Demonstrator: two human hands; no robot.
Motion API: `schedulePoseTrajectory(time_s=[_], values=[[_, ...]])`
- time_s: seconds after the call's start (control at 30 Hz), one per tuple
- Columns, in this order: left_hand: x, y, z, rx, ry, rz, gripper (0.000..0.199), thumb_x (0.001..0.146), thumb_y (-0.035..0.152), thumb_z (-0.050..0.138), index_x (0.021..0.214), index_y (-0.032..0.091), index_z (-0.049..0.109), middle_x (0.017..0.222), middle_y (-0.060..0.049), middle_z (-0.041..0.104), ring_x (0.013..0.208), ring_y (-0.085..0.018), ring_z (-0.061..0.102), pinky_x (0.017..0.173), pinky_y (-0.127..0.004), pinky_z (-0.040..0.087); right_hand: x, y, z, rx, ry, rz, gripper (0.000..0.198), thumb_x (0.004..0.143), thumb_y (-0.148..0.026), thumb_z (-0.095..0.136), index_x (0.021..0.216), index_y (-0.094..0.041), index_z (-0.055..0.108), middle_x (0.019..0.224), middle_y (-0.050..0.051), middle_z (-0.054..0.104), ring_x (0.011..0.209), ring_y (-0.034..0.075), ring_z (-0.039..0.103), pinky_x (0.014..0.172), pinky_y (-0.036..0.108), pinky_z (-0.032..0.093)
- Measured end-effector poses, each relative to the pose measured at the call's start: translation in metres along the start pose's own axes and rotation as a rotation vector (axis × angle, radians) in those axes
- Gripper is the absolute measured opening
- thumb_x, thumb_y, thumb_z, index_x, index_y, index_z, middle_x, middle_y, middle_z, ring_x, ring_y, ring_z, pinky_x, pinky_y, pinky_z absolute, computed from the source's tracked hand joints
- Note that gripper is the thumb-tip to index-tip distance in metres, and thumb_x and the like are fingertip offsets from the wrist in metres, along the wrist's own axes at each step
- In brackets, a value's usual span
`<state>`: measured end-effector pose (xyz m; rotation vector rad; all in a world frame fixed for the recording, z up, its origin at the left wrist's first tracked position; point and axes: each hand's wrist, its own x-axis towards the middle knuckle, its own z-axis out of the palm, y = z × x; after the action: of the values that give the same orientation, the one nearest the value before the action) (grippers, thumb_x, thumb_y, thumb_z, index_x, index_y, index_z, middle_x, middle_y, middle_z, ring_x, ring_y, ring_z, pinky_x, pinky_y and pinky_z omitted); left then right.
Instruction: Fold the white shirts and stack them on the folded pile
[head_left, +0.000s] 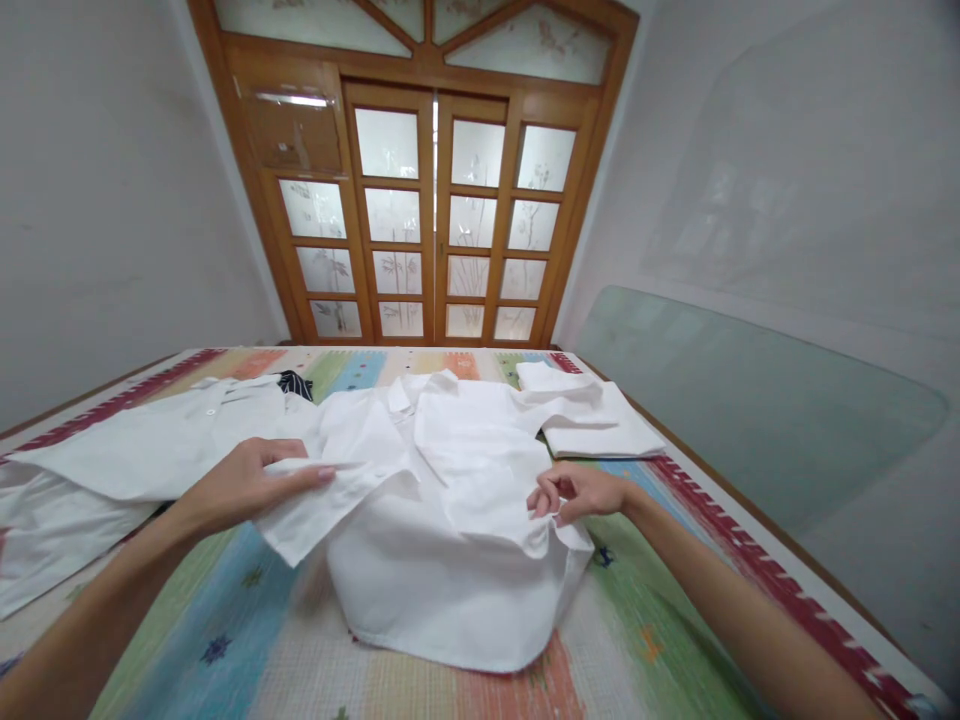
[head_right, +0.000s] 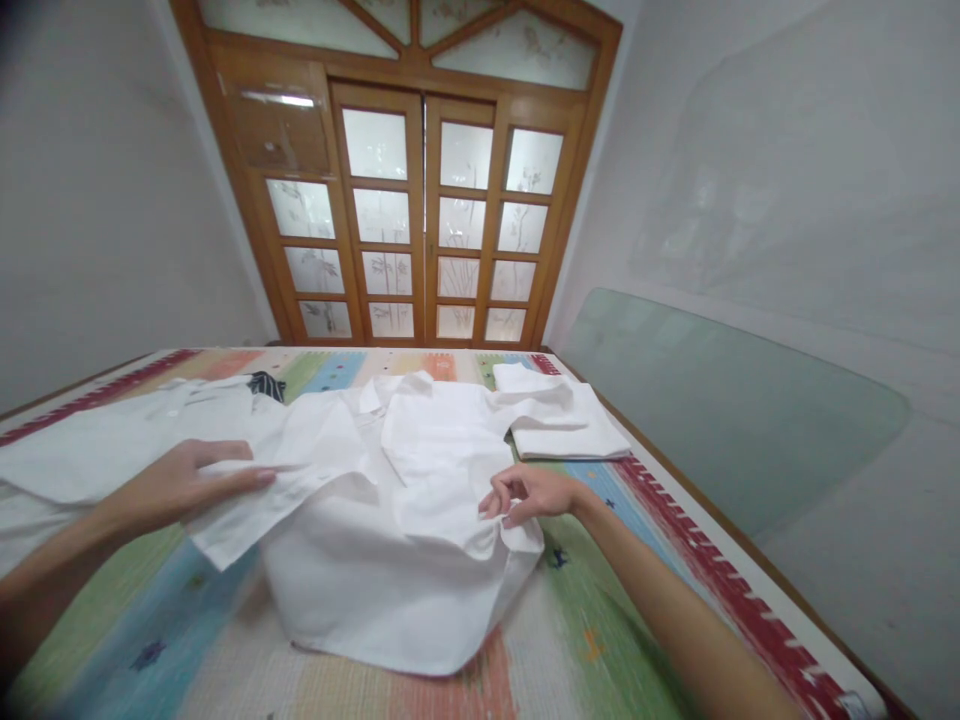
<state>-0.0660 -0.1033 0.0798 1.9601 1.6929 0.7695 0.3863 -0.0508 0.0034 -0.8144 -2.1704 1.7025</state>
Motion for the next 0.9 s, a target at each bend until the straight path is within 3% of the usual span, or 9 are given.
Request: schedulePoseTrajectory(time_s=[0.17, 0.2, 0.27, 0.37, 0.43, 0.5, 0.57, 0.73, 0.9], values=[[-0.007, 0.016, 0.004, -0.055, -0.539, 0.208, 0.065, 0.076, 0.078, 0.039, 0.070, 0.025, 0.075, 0.093, -0.007, 0.074, 0.086, -0.025, 0.065, 0.083, -0.033, 0.051, -0.005, -0.015, 0.017, 0.083, -0.258, 0.003, 0.042, 0.073, -0.054, 0.074, 0.076, -0.016, 0.057, 0.101, 0.017, 0.073, 0.110, 0.026, 0.064, 0.103, 0.048, 0.038], [-0.003, 0.011, 0.008, -0.055, -0.537, 0.184, 0.070, 0.079, 0.078, 0.030, 0.076, 0.025, 0.076, 0.093, -0.007, 0.074, 0.087, -0.025, 0.065, 0.083, -0.034, 0.051, -0.004, -0.015, 0.018, 0.081, -0.220, 0.013, 0.042, 0.074, -0.055, 0.073, 0.079, -0.016, 0.059, 0.103, 0.017, 0.073, 0.109, 0.026, 0.064, 0.100, 0.046, 0.041], [0.010, -0.005, 0.019, 0.039, -0.357, 0.097, 0.074, 0.085, 0.072, 0.019, 0.087, 0.024, 0.075, 0.095, -0.007, 0.074, 0.090, -0.025, 0.066, 0.085, -0.034, 0.051, 0.002, -0.011, 0.018, 0.017, -0.039, 0.024, 0.042, 0.076, -0.057, 0.070, 0.082, -0.015, 0.061, 0.100, 0.015, 0.073, 0.101, 0.025, 0.067, 0.092, 0.042, 0.047], [0.037, -0.043, 0.039, 0.396, -0.004, 0.049, 0.063, 0.084, 0.064, 0.033, 0.107, 0.018, 0.068, 0.116, -0.013, 0.068, 0.109, -0.030, 0.061, 0.098, -0.040, 0.044, 0.020, 0.001, 0.013, -0.257, 0.346, 0.017, 0.042, 0.083, -0.057, 0.060, 0.076, -0.016, 0.063, 0.083, 0.010, 0.072, 0.082, 0.023, 0.067, 0.080, 0.038, 0.051], [0.054, -0.067, 0.053, 0.585, 0.033, -0.076, 0.065, 0.084, 0.055, 0.032, 0.118, 0.009, 0.062, 0.125, -0.021, 0.061, 0.115, -0.035, 0.058, 0.100, -0.046, 0.041, 0.035, 0.010, 0.007, -0.501, 0.588, -0.030, 0.041, 0.087, -0.055, 0.053, 0.076, -0.017, 0.064, 0.084, 0.010, 0.071, 0.086, 0.023, 0.066, 0.085, 0.040, 0.049], [0.067, -0.086, 0.066, 0.661, -0.058, -0.211, 0.068, 0.087, 0.051, 0.027, 0.121, 0.000, 0.058, 0.127, -0.028, 0.058, 0.114, -0.038, 0.058, 0.098, -0.050, 0.041, 0.052, 0.017, 0.002, -0.708, 0.701, -0.077, 0.038, 0.089, -0.051, 0.050, 0.089, -0.017, 0.067, 0.102, 0.013, 0.069, 0.103, 0.025, 0.061, 0.097, 0.043, 0.044], [0.076, -0.098, 0.074, 0.693, -0.113, -0.233, 0.068, 0.089, 0.047, 0.022, 0.124, 0.000, 0.056, 0.129, -0.030, 0.056, 0.117, -0.040, 0.057, 0.100, -0.055, 0.037, 0.068, 0.024, -0.001, -0.831, 0.658, -0.032, 0.042, 0.091, -0.049, 0.047, 0.110, -0.016, 0.065, 0.126, 0.016, 0.061, 0.123, 0.027, 0.052, 0.108, 0.045, 0.034], [0.095, -0.117, 0.077, 0.633, -0.074, -0.208, 0.071, 0.091, 0.048, 0.017, 0.136, 0.002, 0.050, 0.141, -0.028, 0.047, 0.128, -0.042, 0.047, 0.104, -0.057, 0.032, 0.099, 0.039, -0.004, -0.937, 0.357, 0.340, 0.070, 0.096, -0.056, 0.030, 0.148, -0.009, 0.035, 0.157, 0.017, 0.024, 0.146, 0.032, 0.016, 0.117, 0.047, 0.016], [0.120, -0.137, 0.073, 0.561, -0.027, -0.223, 0.082, 0.091, 0.056, 0.012, 0.141, -0.001, 0.042, 0.146, -0.027, 0.040, 0.137, -0.039, 0.036, 0.107, -0.049, 0.031, 0.119, 0.047, -0.011, -0.974, 0.388, 0.485, 0.083, 0.094, -0.065, 0.019, 0.154, -0.008, 0.016, 0.161, 0.013, 0.006, 0.146, 0.039, 0.003, 0.117, 0.052, 0.009]])
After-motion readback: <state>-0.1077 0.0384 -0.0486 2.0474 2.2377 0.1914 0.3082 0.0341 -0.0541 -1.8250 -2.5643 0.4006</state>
